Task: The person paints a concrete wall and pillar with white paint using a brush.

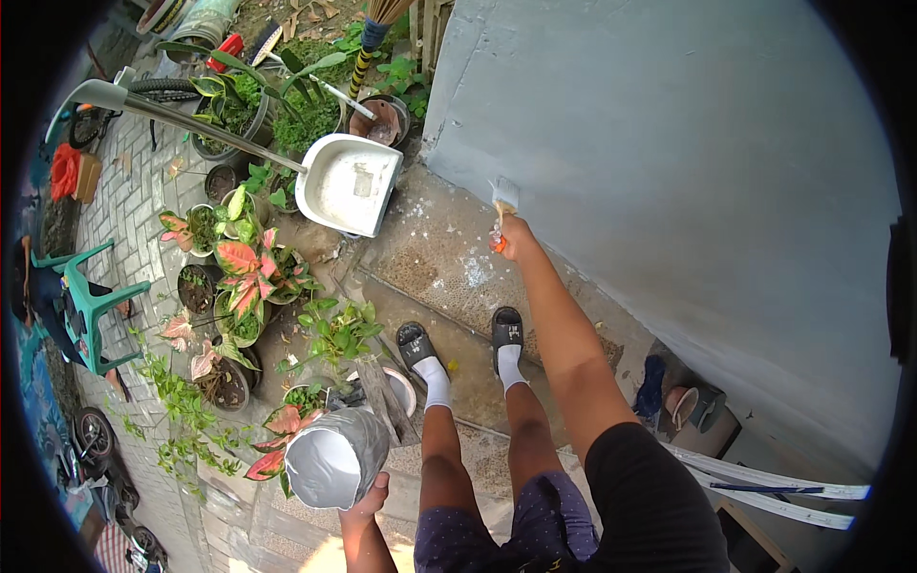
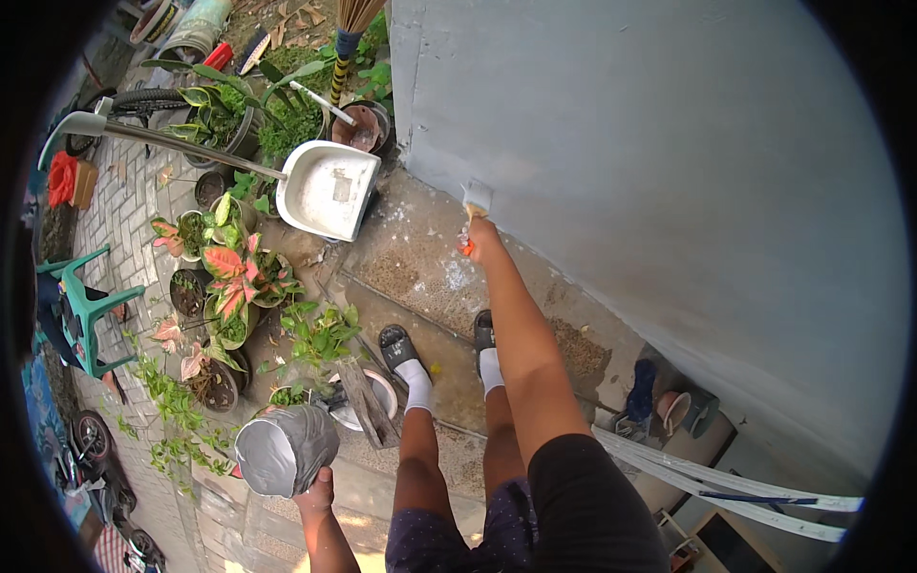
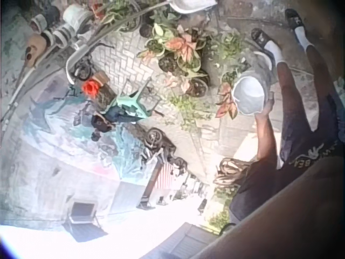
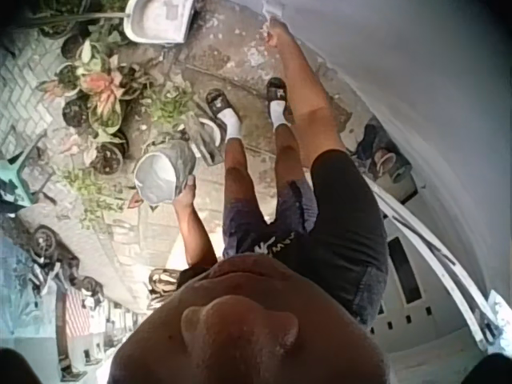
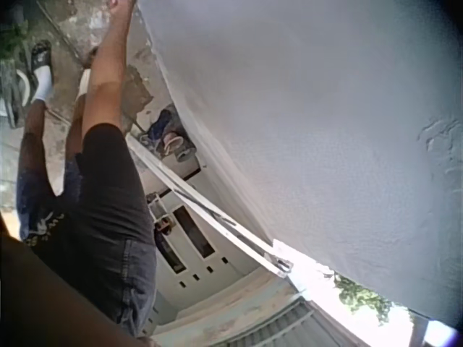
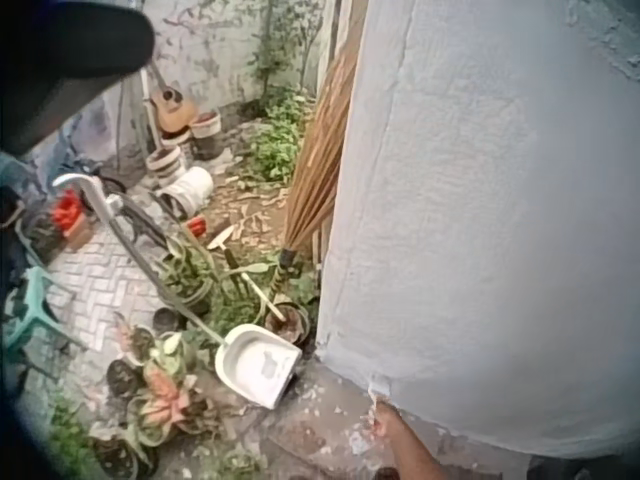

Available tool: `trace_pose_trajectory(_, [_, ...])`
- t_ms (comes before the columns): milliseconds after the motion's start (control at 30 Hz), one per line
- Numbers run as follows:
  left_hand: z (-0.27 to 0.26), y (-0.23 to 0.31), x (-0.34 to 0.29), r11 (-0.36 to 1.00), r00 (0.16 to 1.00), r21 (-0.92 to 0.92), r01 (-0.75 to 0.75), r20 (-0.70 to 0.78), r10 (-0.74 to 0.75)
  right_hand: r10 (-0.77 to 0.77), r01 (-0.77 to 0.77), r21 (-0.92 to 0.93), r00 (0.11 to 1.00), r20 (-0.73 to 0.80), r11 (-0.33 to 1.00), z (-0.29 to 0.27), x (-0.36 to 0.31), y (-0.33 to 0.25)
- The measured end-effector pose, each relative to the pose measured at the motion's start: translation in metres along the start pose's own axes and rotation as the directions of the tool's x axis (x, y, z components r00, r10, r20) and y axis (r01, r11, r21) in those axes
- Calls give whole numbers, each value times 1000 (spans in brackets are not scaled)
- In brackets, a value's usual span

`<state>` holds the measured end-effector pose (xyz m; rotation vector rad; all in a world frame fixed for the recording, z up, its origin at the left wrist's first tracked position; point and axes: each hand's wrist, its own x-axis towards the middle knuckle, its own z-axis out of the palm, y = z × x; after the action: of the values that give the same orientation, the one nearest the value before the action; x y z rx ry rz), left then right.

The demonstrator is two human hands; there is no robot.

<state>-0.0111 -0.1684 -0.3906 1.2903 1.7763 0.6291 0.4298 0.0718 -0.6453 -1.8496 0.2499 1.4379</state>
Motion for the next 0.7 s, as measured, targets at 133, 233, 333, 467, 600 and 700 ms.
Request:
trace_pose_trajectory(133, [-37, 13, 4, 995, 998, 82, 58, -8, -57, -161, 156, 72, 984, 74, 985, 37, -117, -4])
trace_pose_trajectory(233, [-20, 18, 14, 999, 996, 37, 30, 86, -33, -440, 434, 172, 898, -5, 884, 1, -221, -24])
trace_pose_trajectory(333, [-14, -6, 17, 994, 995, 51, -94, 21, 93, -653, 674, 231, 738, -171, 702, -6, -244, -19])
trace_pose_trajectory(467, [-25, -55, 9, 995, 996, 101, -28, 84, 20, -537, 564, 156, 823, -185, 811, 17, -159, 3])
trace_pose_trajectory(600, [-13, -40, 15, 994, 997, 106, -42, 69, 35, -348, 338, -98, 932, -104, 936, 23, -37, 42])
trace_pose_trajectory(700, [9, -16, 18, 985, 991, 135, -105, 96, 92, -49, 49, -8, 994, -97, 999, 8, 16, 25])
